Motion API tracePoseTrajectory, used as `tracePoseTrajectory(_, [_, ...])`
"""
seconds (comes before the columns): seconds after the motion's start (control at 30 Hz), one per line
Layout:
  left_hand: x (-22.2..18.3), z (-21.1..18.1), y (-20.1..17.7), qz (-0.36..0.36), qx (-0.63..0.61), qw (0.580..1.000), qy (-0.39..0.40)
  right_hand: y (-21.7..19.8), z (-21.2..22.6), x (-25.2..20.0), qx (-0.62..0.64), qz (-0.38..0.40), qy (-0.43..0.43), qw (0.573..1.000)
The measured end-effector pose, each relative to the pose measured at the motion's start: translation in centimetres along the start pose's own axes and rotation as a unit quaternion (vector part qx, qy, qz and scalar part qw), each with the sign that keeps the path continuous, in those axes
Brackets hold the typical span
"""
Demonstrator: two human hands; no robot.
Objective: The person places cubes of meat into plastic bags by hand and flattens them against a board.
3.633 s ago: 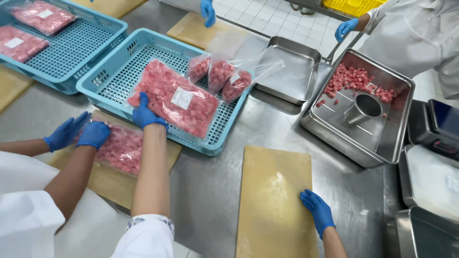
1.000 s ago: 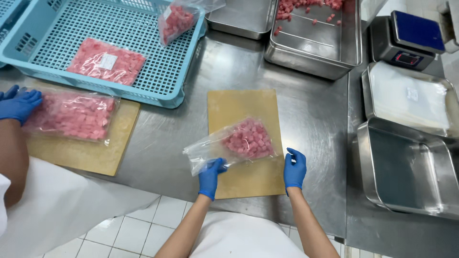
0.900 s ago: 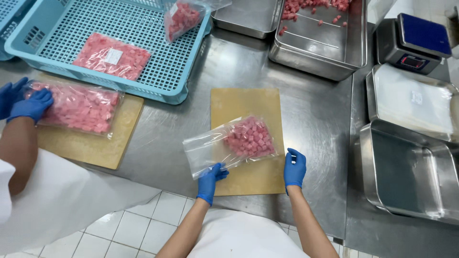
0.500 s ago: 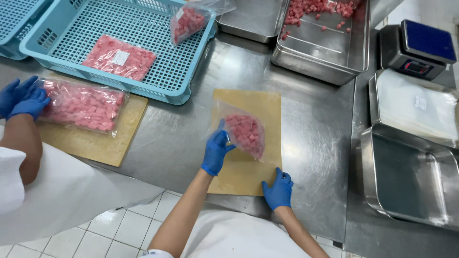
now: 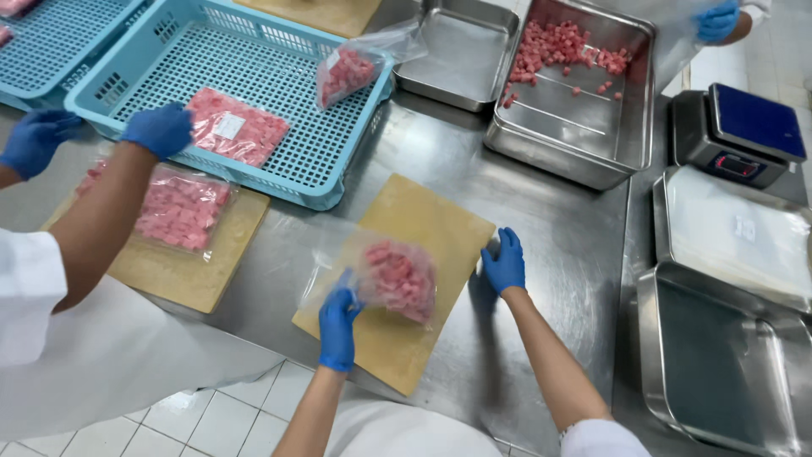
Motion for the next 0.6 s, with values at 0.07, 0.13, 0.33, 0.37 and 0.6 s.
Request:
tracePoseTrajectory(0.07, [-1.7,4.4,-5.9,-0.199,0.028,0.974,-0.108,-2.4,3.7,2.3,-0.065,0.045,-0.038,0.996])
tracePoseTrajectory(0.13, [-1.9,11.8,-11.0,-0.236,0.053,0.959,-0.151,-0.3,3.6,5.0,-0.057,0.100,-0.044,0.992])
tracePoseTrajectory(0.33, [0.3,17.3,-12.3,-0.299,0.076,0.944,-0.118,0.2,2.0,4.6,-0.152,0.149,-0.029,0.977])
tracePoseTrajectory(0.37, [0.9,15.8,-11.4,-0.282,0.088,0.951,-0.091,-0.1,1.6,4.3,-0.137,0.135,-0.018,0.981])
tracePoseTrajectory(0.6, [8.1,13.0,-7.0,-0.192,0.140,0.971,-0.004,-3.3,-8.4,-9.8,-0.091,0.059,0.157,0.982])
Point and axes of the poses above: each hand's wrist, its own x-axis towards the middle knuckle, its own y-axis out of the palm, z = x × y, the point moved 5 cm from there along x, towards the middle knuckle, and after that the axes turned 12 degrees about -x, right-handed, at the moved point
